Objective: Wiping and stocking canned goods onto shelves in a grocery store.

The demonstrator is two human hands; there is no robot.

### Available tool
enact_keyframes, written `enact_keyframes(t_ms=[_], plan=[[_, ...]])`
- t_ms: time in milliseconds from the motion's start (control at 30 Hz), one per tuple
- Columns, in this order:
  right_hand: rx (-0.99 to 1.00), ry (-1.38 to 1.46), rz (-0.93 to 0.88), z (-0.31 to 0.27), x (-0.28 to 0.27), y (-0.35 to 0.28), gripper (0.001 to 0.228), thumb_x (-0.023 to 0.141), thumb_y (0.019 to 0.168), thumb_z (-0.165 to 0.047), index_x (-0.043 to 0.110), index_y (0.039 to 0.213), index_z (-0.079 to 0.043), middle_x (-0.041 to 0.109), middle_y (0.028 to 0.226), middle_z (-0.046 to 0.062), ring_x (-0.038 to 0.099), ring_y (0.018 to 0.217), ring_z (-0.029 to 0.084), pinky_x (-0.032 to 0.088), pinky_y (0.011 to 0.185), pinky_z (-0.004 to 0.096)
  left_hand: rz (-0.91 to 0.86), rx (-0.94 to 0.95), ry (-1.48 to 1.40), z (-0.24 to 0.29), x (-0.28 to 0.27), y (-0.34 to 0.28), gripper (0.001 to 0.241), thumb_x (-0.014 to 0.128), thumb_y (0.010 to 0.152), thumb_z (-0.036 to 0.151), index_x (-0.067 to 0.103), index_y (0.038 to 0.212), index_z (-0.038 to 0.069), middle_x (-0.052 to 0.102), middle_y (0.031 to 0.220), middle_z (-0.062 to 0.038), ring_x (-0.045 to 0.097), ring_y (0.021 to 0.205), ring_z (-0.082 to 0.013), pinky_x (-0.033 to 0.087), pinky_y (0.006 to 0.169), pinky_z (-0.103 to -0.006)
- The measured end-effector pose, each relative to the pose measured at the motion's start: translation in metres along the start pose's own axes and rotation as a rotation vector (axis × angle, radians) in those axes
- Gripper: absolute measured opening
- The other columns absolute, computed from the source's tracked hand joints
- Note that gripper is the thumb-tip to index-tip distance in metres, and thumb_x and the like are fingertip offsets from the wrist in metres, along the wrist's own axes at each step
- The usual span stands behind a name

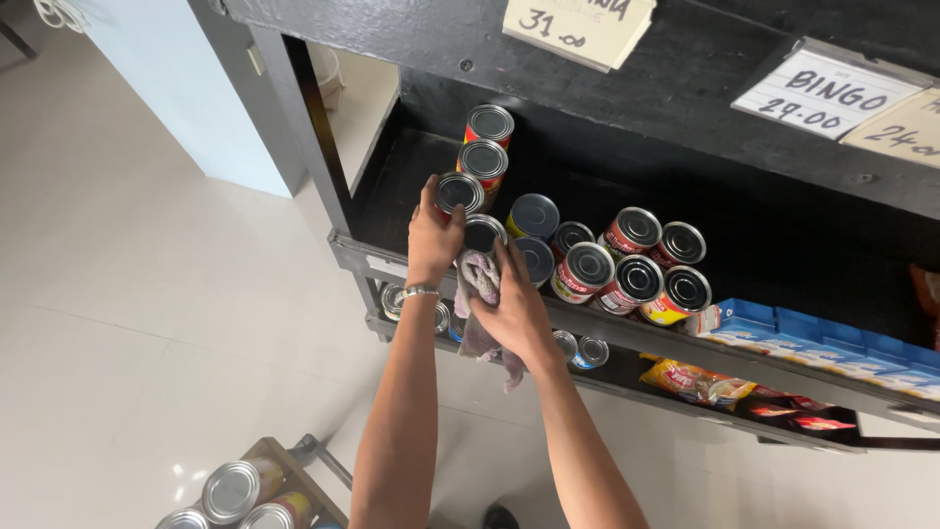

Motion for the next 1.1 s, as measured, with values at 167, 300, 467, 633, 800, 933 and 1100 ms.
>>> enact_keyframes(t_ms=[167, 300, 467, 633, 800, 933, 1100], plan=[[-0.071, 0.057, 0.057, -0.014, -0.003, -0.009, 0.09, 0.075, 0.078, -0.016, 0.031, 0.156, -0.005, 0.024, 0.164, 0.026, 0.036, 0.146, 0.042, 0.041, 0.114, 0.044, -0.076, -0.074, -0.112, -0.008, 0.004, -0.005, 0.074, 0.068, 0.093, 0.029, 0.035, 0.157, 0.012, 0.064, 0.131, -0.026, 0.065, 0.122, -0.0392, 0.053, 0.101, -0.0426], [-0.17, 0.176, 0.183, 0.002, -0.005, -0.034, 0.08, 0.072, 0.085, -0.01, 0.036, 0.157, -0.003, 0.031, 0.165, 0.024, 0.038, 0.151, 0.039, 0.037, 0.121, 0.043, 0.115, 0.016, -0.183, 0.023, -0.032, -0.053, 0.06, 0.063, 0.1, 0.025, 0.043, 0.15, -0.002, 0.057, 0.143, -0.027, 0.063, 0.125, -0.0387, 0.053, 0.103, -0.0393], [0.012, 0.791, 0.126, -0.003, 0.013, -0.091, 0.075, 0.066, 0.093, -0.018, 0.034, 0.159, -0.002, 0.039, 0.164, 0.021, 0.04, 0.151, 0.033, 0.035, 0.123, 0.04, 0.108, -0.075, -0.589, 0.048, -0.065, -0.19, 0.053, 0.05, 0.108, 0.026, 0.045, 0.153, -0.001, 0.052, 0.157, -0.019, 0.049, 0.145, -0.028, 0.038, 0.119, -0.0365], [0.011, 0.987, -0.23, -0.027, 0.078, -0.189, 0.083, 0.064, 0.095, -0.027, 0.021, 0.162, -0.004, 0.027, 0.168, 0.016, 0.023, 0.157, 0.029, 0.023, 0.126, 0.039, 0.059, -0.206, -0.834, 0.022, -0.096, -0.281, 0.064, 0.035, 0.109, 0.04, 0.028, 0.161, 0.003, 0.028, 0.17, -0.016, 0.026, 0.157, -0.0274, 0.021, 0.126, -0.0387], [0.321, 0.837, -0.279, -0.009, 0.125, -0.26, 0.073, 0.059, 0.097, -0.029, 0.027, 0.157, -0.003, 0.038, 0.16, 0.015, 0.038, 0.148, 0.026, 0.033, 0.12, 0.039, 0.037, -0.45, -1.025, -0.029, -0.116, -0.376, 0.069, 0.029, 0.109, 0.05, 0.026, 0.162, 0.005, 0.028, 0.169, -0.014, 0.025, 0.157, -0.0275, 0.02, 0.127, -0.0381], [0.545, 0.722, -0.426, -0.005, 0.163, -0.292, 0.066, 0.06, 0.096, -0.025, 0.039, 0.154, -0.002, 0.052, 0.151, 0.015, 0.052, 0.138, 0.025, 0.042, 0.113, 0.038, 0.291, -0.623, -0.861, -0.042, -0.17, -0.448, 0.065, 0.033, 0.109, 0.043, 0.03, 0.162, 0.005, 0.037, 0.165, -0.015, 0.029, 0.155, -0.0261, 0.019, 0.125, -0.036], [0.641, 0.844, -0.514, -0.012, 0.201, -0.313, 0.058, 0.063, 0.095, -0.019, 0.045, 0.148, -0.004, 0.056, 0.141, 0.011, 0.055, 0.127, 0.023, 0.045, 0.107, 0.036, 0.716, -0.69, -0.698, -0.049, -0.239, -0.527, 0.039, 0.053, 0.108, 0.012, 0.056, 0.144, -0.001, 0.066, 0.136, -0.016, 0.063, 0.121, -0.0254, 0.05, 0.104, -0.0356]])
Point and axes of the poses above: each hand's wrist, its own y-axis towards the middle knuckle, its own x-axis out of the palm, z = x × y, the point moved 10 cm from there along y, towards the middle knuckle
